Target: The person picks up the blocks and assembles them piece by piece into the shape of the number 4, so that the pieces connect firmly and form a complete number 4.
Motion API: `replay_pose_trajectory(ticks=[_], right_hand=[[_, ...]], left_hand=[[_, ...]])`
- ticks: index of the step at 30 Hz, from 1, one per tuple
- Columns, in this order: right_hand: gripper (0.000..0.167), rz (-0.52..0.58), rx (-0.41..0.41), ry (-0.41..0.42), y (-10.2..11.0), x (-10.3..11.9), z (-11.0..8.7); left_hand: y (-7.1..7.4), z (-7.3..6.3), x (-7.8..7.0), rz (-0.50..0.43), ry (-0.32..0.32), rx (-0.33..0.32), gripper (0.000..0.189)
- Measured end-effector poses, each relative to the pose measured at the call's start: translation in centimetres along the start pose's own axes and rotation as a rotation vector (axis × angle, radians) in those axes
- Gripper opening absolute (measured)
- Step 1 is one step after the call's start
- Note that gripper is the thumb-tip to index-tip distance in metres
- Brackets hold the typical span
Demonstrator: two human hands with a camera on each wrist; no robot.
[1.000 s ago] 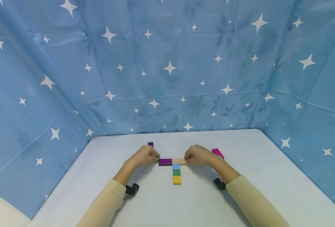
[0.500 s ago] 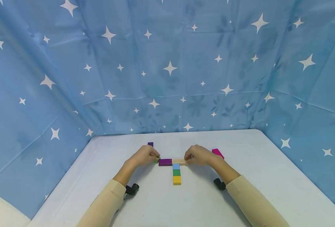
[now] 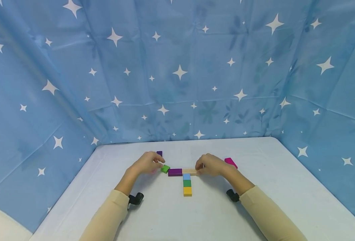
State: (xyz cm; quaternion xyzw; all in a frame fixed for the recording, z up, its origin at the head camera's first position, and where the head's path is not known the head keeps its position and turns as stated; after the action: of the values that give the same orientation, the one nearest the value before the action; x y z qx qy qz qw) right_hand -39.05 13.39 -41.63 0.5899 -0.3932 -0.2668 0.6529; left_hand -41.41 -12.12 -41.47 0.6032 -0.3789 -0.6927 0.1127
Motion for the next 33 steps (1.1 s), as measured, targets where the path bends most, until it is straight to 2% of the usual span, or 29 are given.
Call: replay_pose_trajectory(ticks=[3,9,16,21,33], right_hand=[[0.011,-0.003,0.002,0.004,-0.1,-0.1,0.1],[0.01,-0.006,-0.001,0.011,-0.1,-0.1,0.2],[0.009,-0.004,0.005,0.011,-0.2,-0.1,0.2],[0.01,-0.01,0.003,0.012,-0.2,-0.1,0.3],[0.01,0.001,0.007,-0.001,-0.1,-0.2,0.2]], left_hand=[[0.5,-0.1,0.6,-0.013,0.006,0.015,0.021],[1.6,-0.2,1.1,0.032,-0.028,0.023,0.018],[2.1,-0.6,2.0,-0.002,0.026,0.068,0.013],[2.3,-0.9,2.3,0.025,0.005,0.095,0.014],[2.9,-0.9,2.9,0.024,0.03,0.074,0.016]])
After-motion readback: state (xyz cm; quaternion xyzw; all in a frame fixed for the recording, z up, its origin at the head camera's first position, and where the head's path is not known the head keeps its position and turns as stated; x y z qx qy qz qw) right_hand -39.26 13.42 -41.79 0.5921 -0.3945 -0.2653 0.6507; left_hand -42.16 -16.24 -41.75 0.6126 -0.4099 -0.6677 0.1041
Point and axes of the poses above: each hand's wrist, its own z-axis towards the middle knuckle, its own y-axis out of the back of the hand, x = y × z, the point moved 7 cm from there along z, towards the middle knuckle, and after that the axes turned 12 degrees about -z, right-handed, at the moved point
